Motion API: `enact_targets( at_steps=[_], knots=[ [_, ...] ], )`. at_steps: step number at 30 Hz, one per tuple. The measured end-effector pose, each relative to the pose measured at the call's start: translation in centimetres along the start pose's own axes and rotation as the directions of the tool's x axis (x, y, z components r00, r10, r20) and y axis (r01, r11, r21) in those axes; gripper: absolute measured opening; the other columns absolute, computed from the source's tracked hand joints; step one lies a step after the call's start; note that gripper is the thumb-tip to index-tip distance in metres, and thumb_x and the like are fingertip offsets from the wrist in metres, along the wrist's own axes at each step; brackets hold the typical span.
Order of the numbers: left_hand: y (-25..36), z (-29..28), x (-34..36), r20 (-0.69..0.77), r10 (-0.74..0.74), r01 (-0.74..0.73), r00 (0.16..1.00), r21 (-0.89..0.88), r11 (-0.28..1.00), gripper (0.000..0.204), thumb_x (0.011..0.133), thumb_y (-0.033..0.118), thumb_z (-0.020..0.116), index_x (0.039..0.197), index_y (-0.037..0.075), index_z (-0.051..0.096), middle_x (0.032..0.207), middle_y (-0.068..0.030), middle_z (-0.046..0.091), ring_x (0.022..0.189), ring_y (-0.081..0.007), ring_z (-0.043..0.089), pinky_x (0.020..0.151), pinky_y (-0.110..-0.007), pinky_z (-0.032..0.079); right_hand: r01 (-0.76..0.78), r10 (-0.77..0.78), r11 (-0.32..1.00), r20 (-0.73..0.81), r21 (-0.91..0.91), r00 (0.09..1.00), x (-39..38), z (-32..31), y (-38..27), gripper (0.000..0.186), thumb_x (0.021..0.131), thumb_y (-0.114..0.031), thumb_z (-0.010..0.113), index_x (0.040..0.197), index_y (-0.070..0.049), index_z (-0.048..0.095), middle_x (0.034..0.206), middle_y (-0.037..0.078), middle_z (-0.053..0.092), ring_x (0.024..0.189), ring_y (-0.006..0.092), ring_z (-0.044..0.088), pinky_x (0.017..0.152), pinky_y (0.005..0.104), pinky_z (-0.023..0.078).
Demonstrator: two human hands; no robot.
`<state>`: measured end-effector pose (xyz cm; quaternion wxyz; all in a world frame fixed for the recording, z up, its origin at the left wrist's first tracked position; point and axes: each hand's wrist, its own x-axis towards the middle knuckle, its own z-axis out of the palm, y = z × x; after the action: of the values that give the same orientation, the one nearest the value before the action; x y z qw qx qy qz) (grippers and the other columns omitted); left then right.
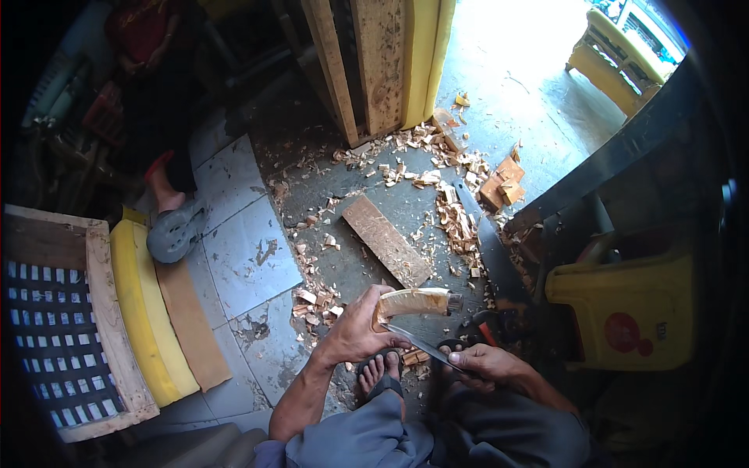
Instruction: The person carves a curved piece of wood using a machete while holding the wood against a wooden block on the floor.
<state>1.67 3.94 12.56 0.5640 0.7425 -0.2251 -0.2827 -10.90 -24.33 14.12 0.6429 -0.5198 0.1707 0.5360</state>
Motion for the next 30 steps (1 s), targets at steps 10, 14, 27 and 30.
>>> enact_targets(
  at_steps=[10, 14, 27, 30],
  knots=[
    [-0.2, 2.5, -0.3, -0.113, -0.209, 0.135, 0.971, -0.461, 0.877, 0.066, 0.079, 0.005, 0.087, 0.132, -0.001, 0.048, 0.118, -0.0093, 0.062, 0.104, -0.0129, 0.061, 0.088, -0.026, 0.052, 0.149, -0.246, 0.935, -0.285, -0.323, 0.926, 0.5, 1.0, 0.4, 0.056, 0.106, -0.051, 0.049, 0.083, -0.003, 0.068, 0.063, 0.0, 0.057, 0.056, 0.0106, 0.055, 0.054, 0.0324, 0.042],
    [-0.3, 3.6, 0.0, -0.194, -0.269, 0.118, 0.943, -0.56, 0.82, 0.058, 0.083, 0.008, 0.085, 0.128, 0.0, 0.047, 0.108, -0.0069, 0.065, 0.097, -0.0113, 0.063, 0.085, -0.026, 0.053, 0.2, -0.42, 0.84, -0.371, -0.504, 0.828, 0.9, 1.7, 0.8, 0.054, 0.106, -0.049, 0.049, 0.088, -0.002, 0.069, 0.063, 0.001, 0.06, 0.057, 0.0112, 0.056, 0.055, 0.0327, 0.043],
    [2.2, 2.4, -0.1, -0.063, -0.138, 0.083, 0.988, -0.535, 0.841, 0.076, 0.073, 0.0, 0.09, 0.134, 0.0, 0.043, 0.114, -0.0045, 0.053, 0.096, -0.0094, 0.058, 0.083, -0.024, 0.053, 0.031, -0.04, 0.993, 0.075, 0.116, 0.996, -0.8, -0.4, -0.7, 0.056, 0.105, -0.056, 0.046, 0.074, -0.01, 0.052, 0.051, -0.001, 0.043, 0.04, 0.0083, 0.041, 0.038, 0.0252, 0.03],
    [1.6, 2.8, -0.1, -0.043, -0.162, 0.105, 0.986, -0.591, 0.8, 0.072, 0.077, 0.0, 0.087, 0.133, -0.001, 0.043, 0.116, -0.0067, 0.055, 0.096, -0.0103, 0.059, 0.086, -0.025, 0.052, 0.066, -0.066, 0.996, -0.003, 0.064, 0.998, -0.1, -0.2, -0.1, 0.056, 0.105, -0.056, 0.047, 0.074, -0.01, 0.054, 0.051, -0.001, 0.044, 0.041, 0.0088, 0.042, 0.038, 0.0264, 0.03]
  ],
)
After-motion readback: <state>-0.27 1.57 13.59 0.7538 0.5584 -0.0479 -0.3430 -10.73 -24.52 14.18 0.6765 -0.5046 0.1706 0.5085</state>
